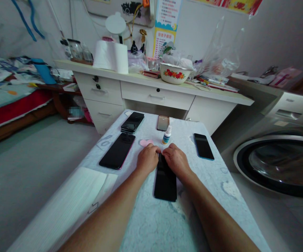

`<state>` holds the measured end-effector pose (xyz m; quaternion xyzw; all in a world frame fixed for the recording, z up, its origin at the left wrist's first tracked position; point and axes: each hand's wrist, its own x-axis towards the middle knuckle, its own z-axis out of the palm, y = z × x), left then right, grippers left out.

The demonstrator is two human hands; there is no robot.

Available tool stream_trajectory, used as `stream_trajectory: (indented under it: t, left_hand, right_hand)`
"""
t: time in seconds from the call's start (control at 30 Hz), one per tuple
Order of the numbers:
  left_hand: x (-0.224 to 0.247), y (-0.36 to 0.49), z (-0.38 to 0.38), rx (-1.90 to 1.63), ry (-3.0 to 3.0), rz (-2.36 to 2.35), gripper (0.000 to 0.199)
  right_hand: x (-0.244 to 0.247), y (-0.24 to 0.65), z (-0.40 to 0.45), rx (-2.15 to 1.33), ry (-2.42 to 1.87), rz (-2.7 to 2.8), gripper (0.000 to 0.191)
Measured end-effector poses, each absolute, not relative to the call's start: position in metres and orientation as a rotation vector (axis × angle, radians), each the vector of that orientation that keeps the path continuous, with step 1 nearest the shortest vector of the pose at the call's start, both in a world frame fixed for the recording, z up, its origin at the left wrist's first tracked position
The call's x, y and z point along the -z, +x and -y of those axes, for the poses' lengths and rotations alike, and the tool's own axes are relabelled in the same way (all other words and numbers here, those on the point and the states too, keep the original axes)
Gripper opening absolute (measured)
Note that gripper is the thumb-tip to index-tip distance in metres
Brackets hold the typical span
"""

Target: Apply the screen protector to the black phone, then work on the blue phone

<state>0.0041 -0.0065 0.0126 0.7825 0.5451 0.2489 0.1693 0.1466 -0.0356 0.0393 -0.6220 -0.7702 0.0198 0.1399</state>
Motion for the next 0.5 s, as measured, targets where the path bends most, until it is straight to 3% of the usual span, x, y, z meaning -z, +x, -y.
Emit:
stream_trajectory:
  t: [0.5]
  left_hand:
    - [-0.0109,0.0037,0.0038,-0.821,2.186,-1.520,0.023]
  right_hand:
    - [-0.0436,0.1404,0.0355,-0.104,-1.721,2.282,0.021]
